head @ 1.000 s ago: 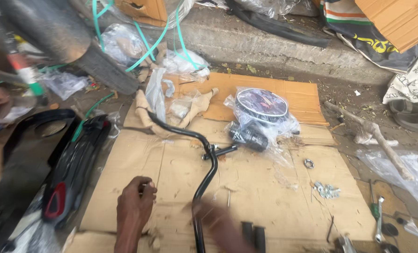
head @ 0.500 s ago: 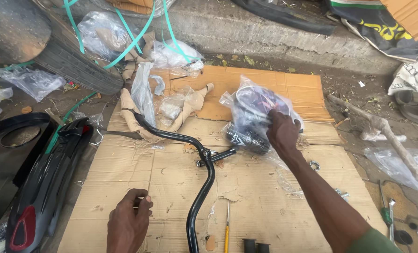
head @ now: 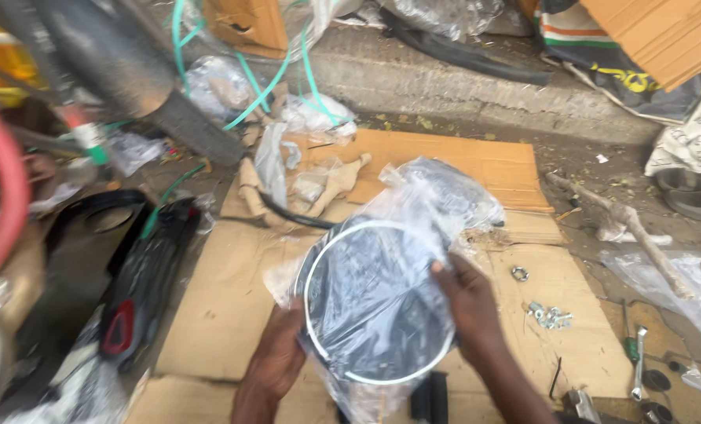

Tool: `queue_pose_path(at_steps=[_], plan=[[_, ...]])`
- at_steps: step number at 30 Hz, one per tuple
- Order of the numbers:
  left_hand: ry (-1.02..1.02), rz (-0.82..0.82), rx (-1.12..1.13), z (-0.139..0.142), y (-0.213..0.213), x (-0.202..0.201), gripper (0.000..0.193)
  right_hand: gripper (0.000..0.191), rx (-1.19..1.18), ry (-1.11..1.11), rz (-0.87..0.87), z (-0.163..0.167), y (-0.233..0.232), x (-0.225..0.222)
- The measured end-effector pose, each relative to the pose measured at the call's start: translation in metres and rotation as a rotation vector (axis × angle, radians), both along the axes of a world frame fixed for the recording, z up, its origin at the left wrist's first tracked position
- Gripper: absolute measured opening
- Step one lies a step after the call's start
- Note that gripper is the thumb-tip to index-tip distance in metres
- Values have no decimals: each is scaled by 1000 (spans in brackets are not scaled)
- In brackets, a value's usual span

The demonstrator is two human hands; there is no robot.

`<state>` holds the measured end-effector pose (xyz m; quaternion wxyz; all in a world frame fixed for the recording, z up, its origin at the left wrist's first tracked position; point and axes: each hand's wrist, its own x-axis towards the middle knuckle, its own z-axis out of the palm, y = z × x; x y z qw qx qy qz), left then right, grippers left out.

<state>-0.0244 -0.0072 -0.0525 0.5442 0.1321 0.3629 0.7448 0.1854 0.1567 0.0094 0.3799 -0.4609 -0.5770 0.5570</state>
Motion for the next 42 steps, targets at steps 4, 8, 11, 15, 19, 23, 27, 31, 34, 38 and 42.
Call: queue_pose_path(at_steps=[4,8,11,15,19,23,27,31,34,38,42], plan=[[65,84,-173,-3,-9,1,49,49,312,-151,50,-18,-43,-6],[125,40,-288,-7,-18,-7,41,44,1021,-527,-14,-27,-67,2],[251,1,-356,-12,-14,-8,37,46,794,-596,373,-39,-66,2],[366,4,-424,-26,-5,-7,36,45,644,-806,622,-61,-59,-3],[546,65,-501,-46,2,-5,46,36,532,-732,603,-74,-57,0],[1304,318,-619,-46,10,1,93,23,464,-793,628,-72,-53,1],[1783,184,-504,-23,20,25,84,19,505,-762,631,-65,-52,-1],[1971,-173,-270,-4,32,43,52,18,590,-693,645,-58,-52,3],[1878,-389,-280,-5,41,40,41,25,461,-629,610,-55,-51,8],[1866,-201,24,-19,51,36,54,26,367,-497,584,-58,-49,6],[1916,-110,-43,-33,49,39,12,24,402,-487,576,-60,-50,3]])
